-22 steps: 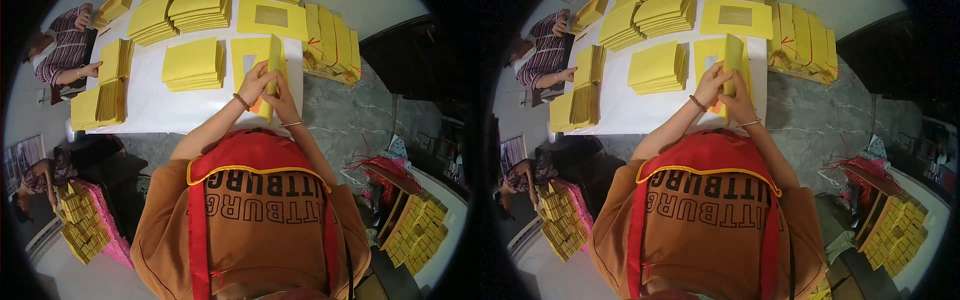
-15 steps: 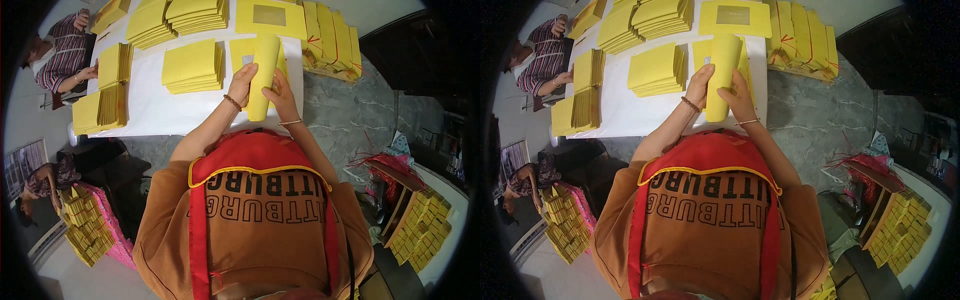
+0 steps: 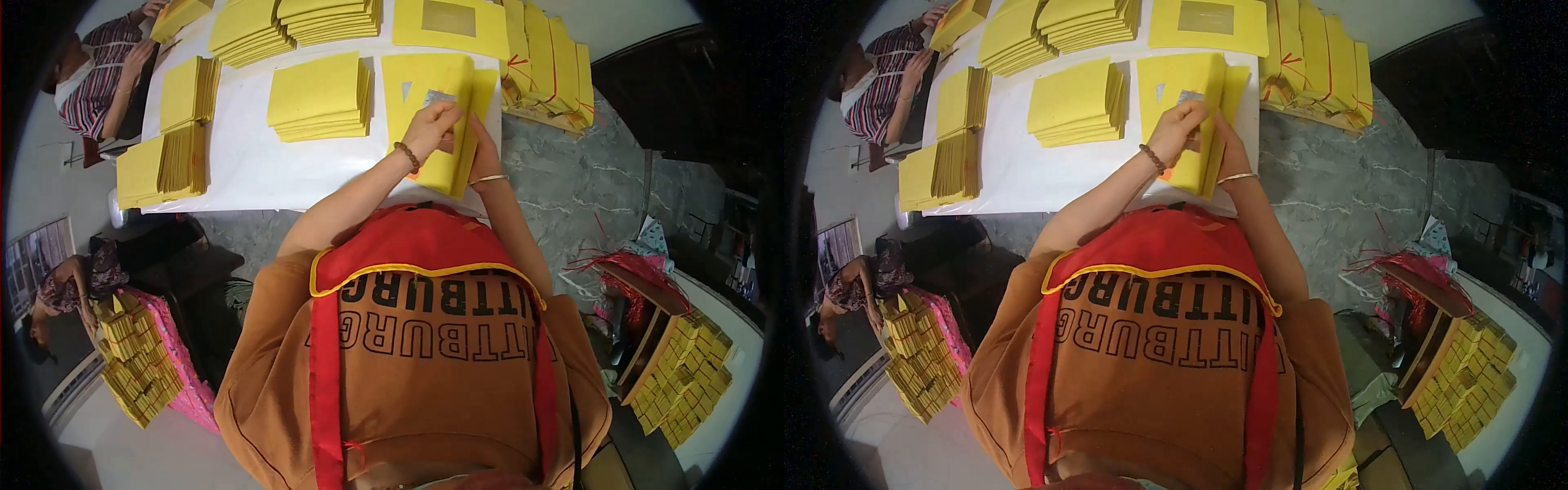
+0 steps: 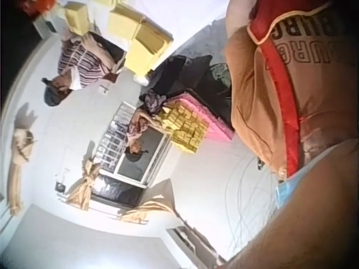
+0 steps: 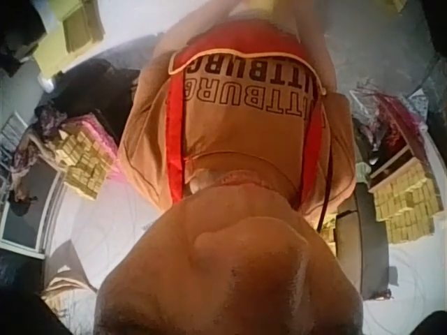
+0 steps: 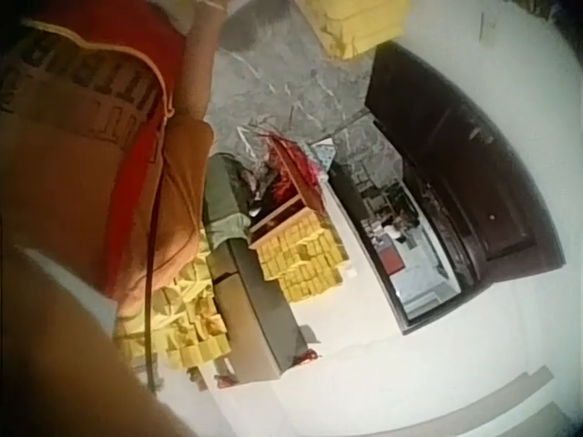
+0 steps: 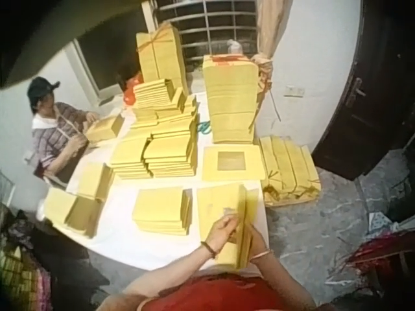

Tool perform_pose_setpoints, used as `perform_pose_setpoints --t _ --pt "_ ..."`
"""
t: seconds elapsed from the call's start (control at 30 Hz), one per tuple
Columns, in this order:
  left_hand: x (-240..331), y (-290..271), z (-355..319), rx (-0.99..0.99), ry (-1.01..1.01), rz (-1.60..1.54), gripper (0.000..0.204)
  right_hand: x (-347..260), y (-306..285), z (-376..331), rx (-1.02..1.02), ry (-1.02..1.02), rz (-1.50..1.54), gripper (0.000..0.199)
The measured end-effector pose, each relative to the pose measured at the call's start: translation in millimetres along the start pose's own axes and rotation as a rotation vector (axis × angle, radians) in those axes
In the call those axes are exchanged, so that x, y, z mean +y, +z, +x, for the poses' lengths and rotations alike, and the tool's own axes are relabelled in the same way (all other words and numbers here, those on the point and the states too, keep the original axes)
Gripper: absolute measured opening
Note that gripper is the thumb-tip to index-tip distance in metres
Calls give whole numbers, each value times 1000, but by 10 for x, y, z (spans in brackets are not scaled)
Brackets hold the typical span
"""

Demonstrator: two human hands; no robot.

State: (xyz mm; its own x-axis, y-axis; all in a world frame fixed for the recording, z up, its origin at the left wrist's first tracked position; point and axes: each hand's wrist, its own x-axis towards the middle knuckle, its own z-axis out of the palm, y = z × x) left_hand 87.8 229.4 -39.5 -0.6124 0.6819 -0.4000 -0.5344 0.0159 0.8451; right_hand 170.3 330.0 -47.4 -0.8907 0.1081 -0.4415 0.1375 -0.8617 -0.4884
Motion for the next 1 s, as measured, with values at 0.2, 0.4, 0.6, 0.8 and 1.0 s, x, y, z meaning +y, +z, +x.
perform_pose_setpoints --t 0.2,0.4,0.6,0.8,1.0 --pt "-64 -77 139 -75 63 8 30 -44 -45 31 169 -60 -160 28" --pt "533 -253 52 27 423 110 36 -417 -173 -86 -2 -268 -181 19" --pt "762 -530 -81 -151 279 321 48 -435 -203 2 -87 -466 -536 27" --pt "603 -463 -158 -133 449 246 49 -401 -153 9 -16 -530 -548 39" --pt "454 -489 -83 -88 407 297 44 -462 -100 -31 -66 -495 -599 41"
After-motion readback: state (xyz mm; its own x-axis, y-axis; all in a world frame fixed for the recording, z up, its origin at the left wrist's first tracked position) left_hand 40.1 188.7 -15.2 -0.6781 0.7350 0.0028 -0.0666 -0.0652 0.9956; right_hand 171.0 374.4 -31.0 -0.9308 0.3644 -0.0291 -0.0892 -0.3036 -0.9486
